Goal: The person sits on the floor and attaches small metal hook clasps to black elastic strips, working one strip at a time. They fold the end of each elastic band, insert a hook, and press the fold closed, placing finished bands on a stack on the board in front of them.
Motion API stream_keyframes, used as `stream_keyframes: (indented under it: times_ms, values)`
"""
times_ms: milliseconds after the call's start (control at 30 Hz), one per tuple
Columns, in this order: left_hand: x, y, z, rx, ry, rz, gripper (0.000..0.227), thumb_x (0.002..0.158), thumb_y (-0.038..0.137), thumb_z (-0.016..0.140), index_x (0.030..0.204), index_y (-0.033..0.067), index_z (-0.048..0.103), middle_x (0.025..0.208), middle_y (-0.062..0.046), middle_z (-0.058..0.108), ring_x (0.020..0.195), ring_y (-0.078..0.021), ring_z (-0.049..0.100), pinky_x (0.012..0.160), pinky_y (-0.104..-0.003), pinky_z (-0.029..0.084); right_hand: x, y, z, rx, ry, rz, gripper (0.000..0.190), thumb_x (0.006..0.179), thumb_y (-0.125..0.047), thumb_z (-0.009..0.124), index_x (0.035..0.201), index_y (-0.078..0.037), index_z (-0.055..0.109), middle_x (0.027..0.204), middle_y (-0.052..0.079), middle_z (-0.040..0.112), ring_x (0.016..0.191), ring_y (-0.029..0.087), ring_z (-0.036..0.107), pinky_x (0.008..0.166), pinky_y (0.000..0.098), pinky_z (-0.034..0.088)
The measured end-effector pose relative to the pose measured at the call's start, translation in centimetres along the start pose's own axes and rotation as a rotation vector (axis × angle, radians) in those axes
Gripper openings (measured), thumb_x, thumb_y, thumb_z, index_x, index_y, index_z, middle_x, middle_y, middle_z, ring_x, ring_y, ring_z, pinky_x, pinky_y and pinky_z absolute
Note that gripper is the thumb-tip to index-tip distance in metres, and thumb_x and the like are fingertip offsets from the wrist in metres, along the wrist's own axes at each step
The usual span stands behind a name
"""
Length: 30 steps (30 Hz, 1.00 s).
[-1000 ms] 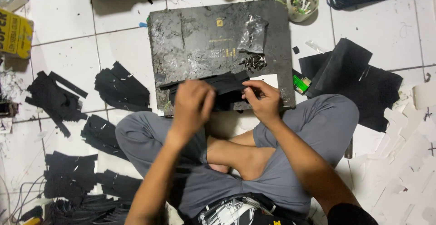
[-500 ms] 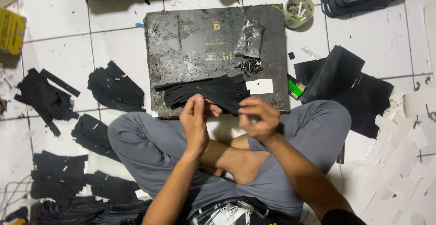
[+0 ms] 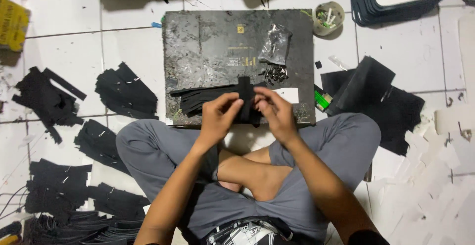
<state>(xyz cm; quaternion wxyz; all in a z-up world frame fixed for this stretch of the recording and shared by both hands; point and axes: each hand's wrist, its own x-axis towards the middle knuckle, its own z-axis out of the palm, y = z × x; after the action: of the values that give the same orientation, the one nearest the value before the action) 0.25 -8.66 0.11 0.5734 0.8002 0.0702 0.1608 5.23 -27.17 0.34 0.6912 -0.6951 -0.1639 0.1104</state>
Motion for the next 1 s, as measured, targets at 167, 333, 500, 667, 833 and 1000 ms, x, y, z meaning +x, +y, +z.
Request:
stream_keyframes:
  times_ms: [167,333,500,667,833,1000]
  values:
    - [-0.7,1.1,0.8,0.011,-0.141,0.004,0.006,0.089,0.013,0.079,0.095,0.0117,0.080,0.073,-0.006,0.078,0.066,-0.0223,0.076,0.059,-0.030,0.057,0.4,2.8,-0.6,-0.052,0.127,0.061,0.022,0.094,-0.017,0.077,0.109,0.000,0.075,0.084,0.010,0.073,0.079,0.012,0.064,0.068,0.0296,0.057]
    - [1.7,2.4,0.1,0.034,-0.130,0.066,0.015,0.092,0.013,0.078,0.104,0.0054,0.077,0.090,-0.013,0.080,0.082,-0.0332,0.077,0.069,-0.040,0.061,-0.3,2.5,-0.6,-0.020,0.119,0.151,0.021,0.092,-0.016,0.078,0.103,0.002,0.073,0.081,0.012,0.070,0.076,0.015,0.061,0.065,0.0310,0.056]
    - [3.6,3.2,0.4,-0.004,-0.218,0.103,0.005,0.093,0.015,0.074,0.092,0.0114,0.076,0.071,-0.008,0.075,0.067,-0.0264,0.075,0.059,-0.034,0.057,-0.7,1.5,-0.5,0.067,0.141,0.133,0.018,0.094,-0.012,0.075,0.108,0.000,0.074,0.078,0.009,0.072,0.073,0.008,0.065,0.066,0.0244,0.058]
    - [3.3,2.3,1.1,-0.071,-0.283,0.049,0.008,0.094,0.010,0.071,0.088,0.0065,0.076,0.065,-0.012,0.072,0.059,-0.0258,0.071,0.052,-0.033,0.053,-0.4,1.6,-0.8,0.004,0.152,0.129,0.018,0.097,-0.013,0.074,0.111,-0.001,0.072,0.078,0.007,0.071,0.071,0.007,0.060,0.064,0.0218,0.053]
    - [2.8,1.8,1.8,-0.112,-0.280,-0.129,0.009,0.092,0.009,0.070,0.086,0.0083,0.077,0.059,-0.009,0.068,0.056,-0.0186,0.067,0.052,-0.030,0.051,-0.1,1.7,-0.3,-0.062,0.189,0.068,0.008,0.095,-0.005,0.075,0.102,0.000,0.075,0.073,0.007,0.070,0.068,0.006,0.061,0.061,0.0232,0.055]
    - [2.1,-0.4,3.4,-0.273,-0.159,-0.388,0.009,0.088,0.010,0.070,0.085,0.0085,0.077,0.057,-0.002,0.062,0.060,-0.0096,0.056,0.054,-0.026,0.047,-0.1,1.7,0.7,-0.185,0.269,-0.099,0.005,0.093,-0.003,0.077,0.098,0.000,0.076,0.073,0.011,0.070,0.068,0.011,0.064,0.054,0.0272,0.054]
